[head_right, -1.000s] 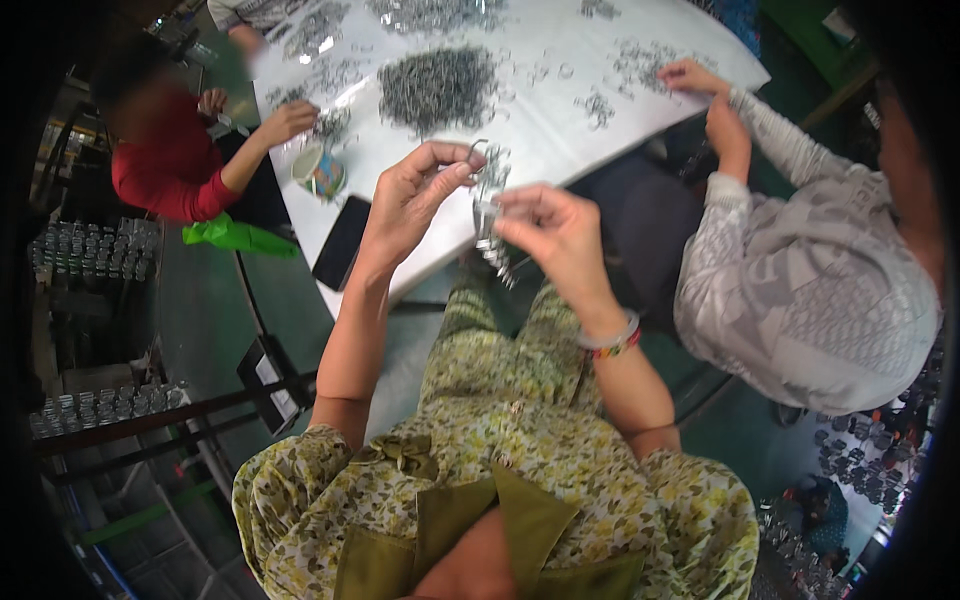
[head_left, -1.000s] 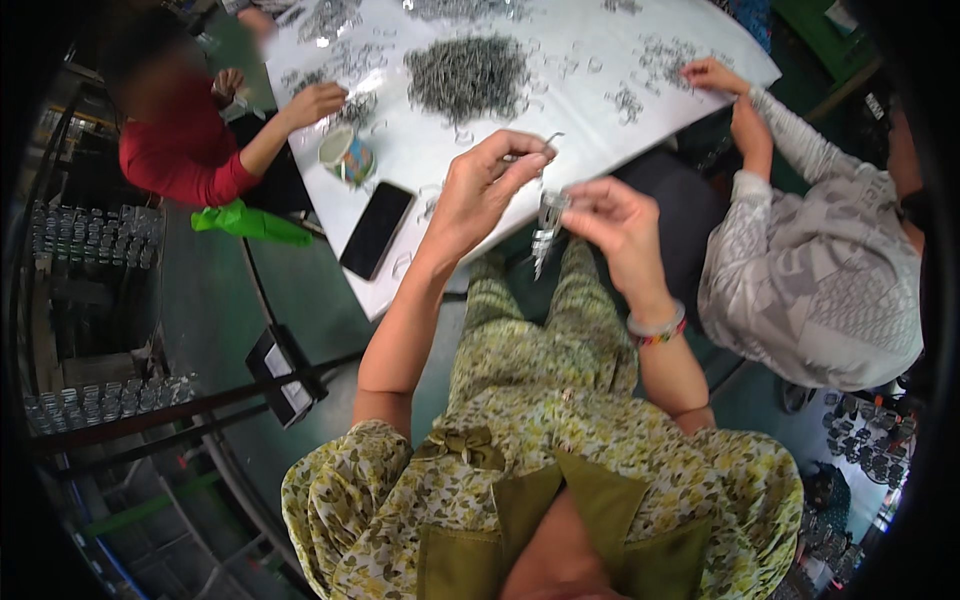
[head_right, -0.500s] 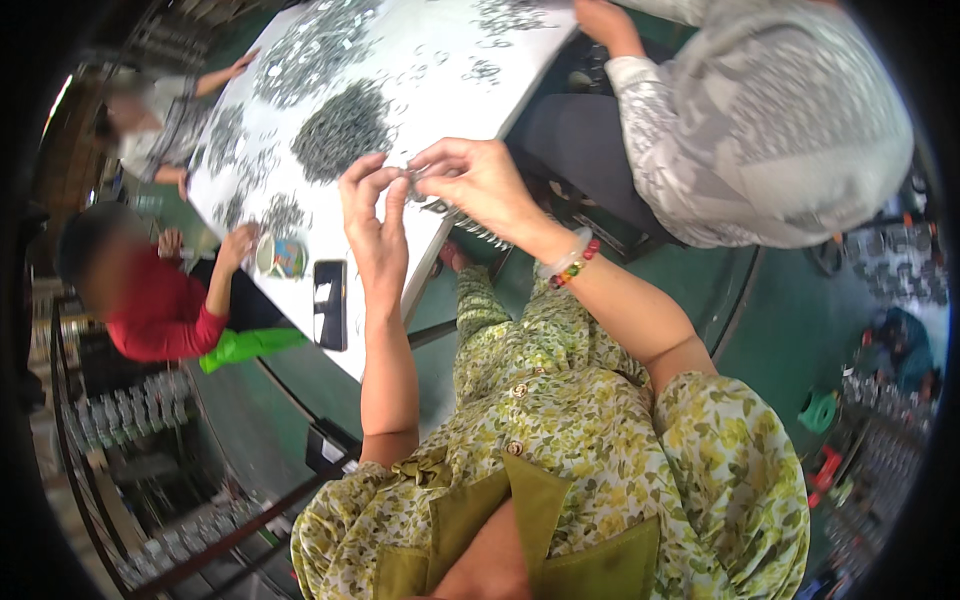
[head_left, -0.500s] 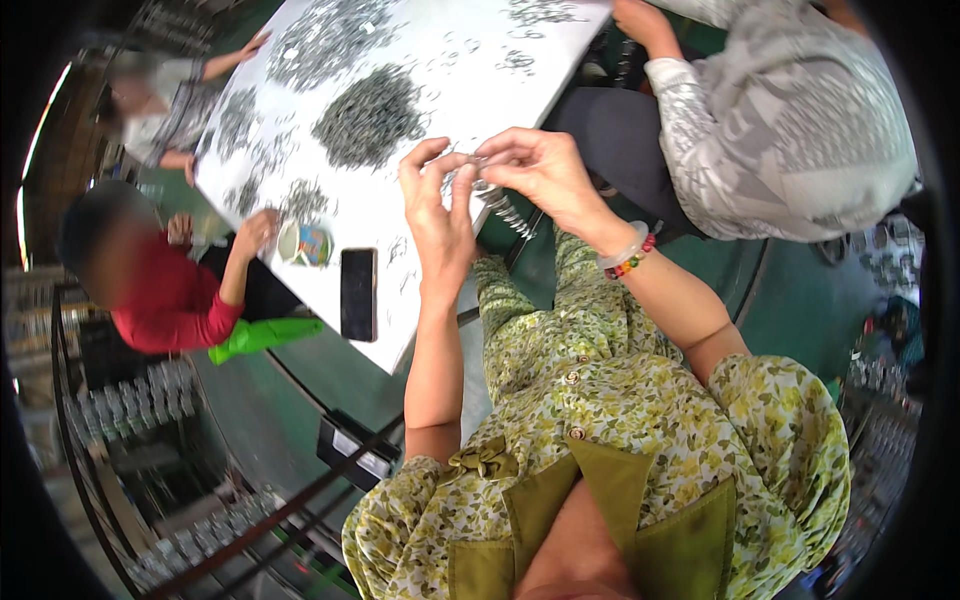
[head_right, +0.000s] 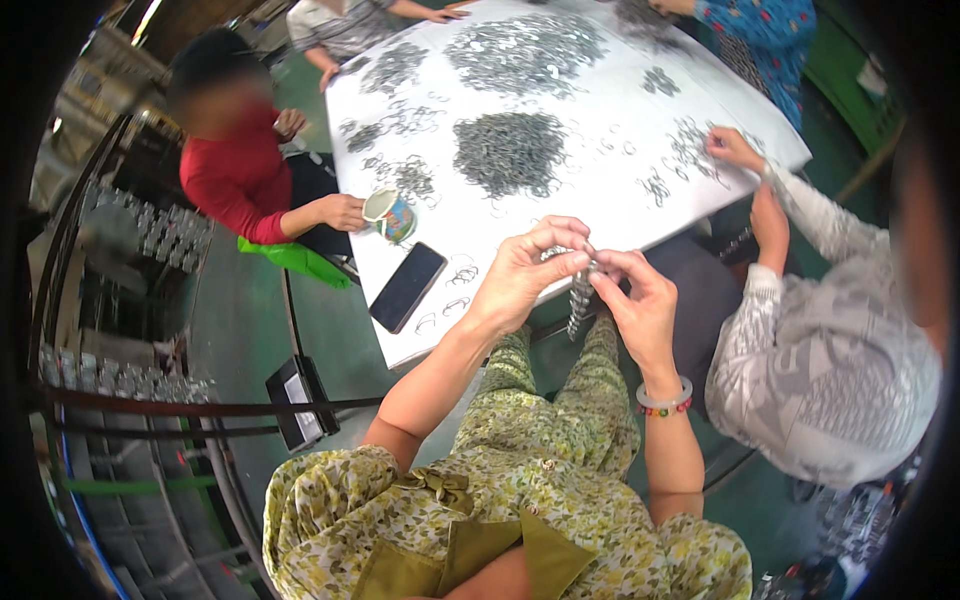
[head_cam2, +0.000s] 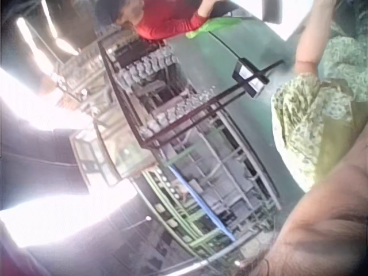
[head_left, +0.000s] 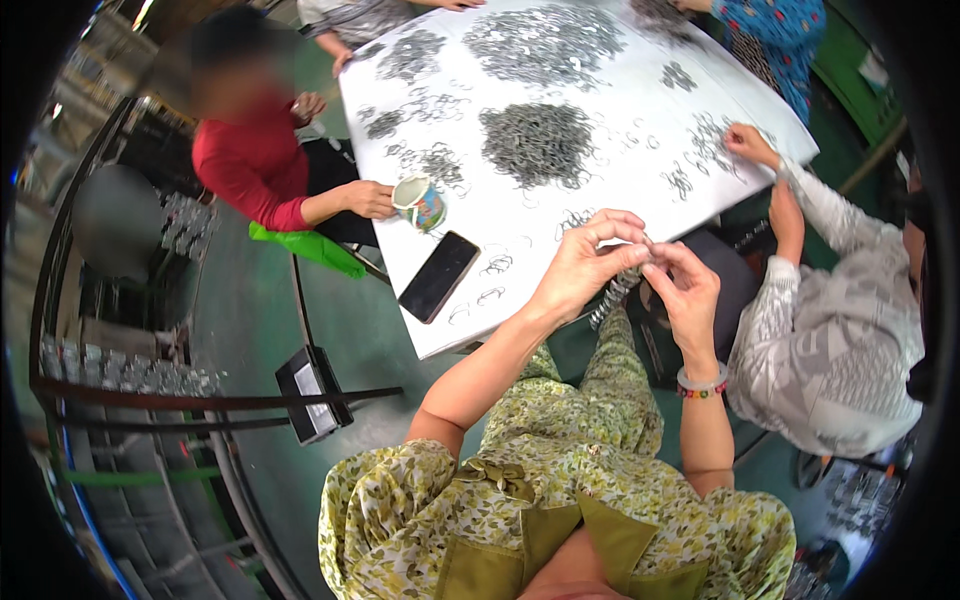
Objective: The person sits at a table with several others and repeatedly picks up small metal clips and rectangular metal pieces, joining them together by hand. The person places the assembled units into a black tray and occasionally gathers loose clips from the table.
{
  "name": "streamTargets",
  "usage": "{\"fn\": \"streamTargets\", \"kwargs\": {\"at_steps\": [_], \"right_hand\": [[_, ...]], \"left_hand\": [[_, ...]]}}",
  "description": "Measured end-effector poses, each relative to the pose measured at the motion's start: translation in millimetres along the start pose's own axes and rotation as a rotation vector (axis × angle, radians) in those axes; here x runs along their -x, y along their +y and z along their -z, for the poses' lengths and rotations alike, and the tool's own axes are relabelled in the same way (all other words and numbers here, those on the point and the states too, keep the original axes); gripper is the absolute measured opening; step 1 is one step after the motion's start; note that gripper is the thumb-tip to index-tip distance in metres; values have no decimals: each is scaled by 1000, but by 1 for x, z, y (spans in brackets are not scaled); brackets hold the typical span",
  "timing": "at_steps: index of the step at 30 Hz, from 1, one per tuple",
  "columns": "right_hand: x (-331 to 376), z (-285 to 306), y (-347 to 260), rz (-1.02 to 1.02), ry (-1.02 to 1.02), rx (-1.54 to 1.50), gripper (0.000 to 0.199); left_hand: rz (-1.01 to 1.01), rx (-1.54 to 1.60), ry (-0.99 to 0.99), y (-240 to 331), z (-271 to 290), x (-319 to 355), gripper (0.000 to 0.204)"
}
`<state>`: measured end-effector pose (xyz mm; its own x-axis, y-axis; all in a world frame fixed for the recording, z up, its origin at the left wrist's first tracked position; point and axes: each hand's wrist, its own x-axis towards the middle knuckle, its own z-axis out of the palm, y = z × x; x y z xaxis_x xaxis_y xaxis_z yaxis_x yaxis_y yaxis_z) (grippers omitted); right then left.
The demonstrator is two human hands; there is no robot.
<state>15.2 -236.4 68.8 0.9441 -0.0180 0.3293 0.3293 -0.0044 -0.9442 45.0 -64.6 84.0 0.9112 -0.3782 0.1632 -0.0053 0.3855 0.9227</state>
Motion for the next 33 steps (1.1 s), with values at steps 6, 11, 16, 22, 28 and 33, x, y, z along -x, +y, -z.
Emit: {"fn": "streamTargets", "kwargs": {"at_steps": [6,11,16,22,28,33], "right_hand": [[-3,3,-12,50,-36,-64,27],[-22,36,-20,79,125,-161,28],[-42,47,6,-34,192,-88,19],[-59,33,36,-99,188,-21,20],[-65,4,60,-193,-62,152,21],[-79,-40,91,-119,-478,355,24]], "left_hand": [[-68,-96,-64,12,-7,2,8],[-202,-291,-58,27,-8,9,12],[-301,-415,-5,18,5,21,11],[-333,-510,-36,1,15,47,7],[-418,-594,31,-34,22,66,16],[-474,-664,60,-44,20,78,17]]}}
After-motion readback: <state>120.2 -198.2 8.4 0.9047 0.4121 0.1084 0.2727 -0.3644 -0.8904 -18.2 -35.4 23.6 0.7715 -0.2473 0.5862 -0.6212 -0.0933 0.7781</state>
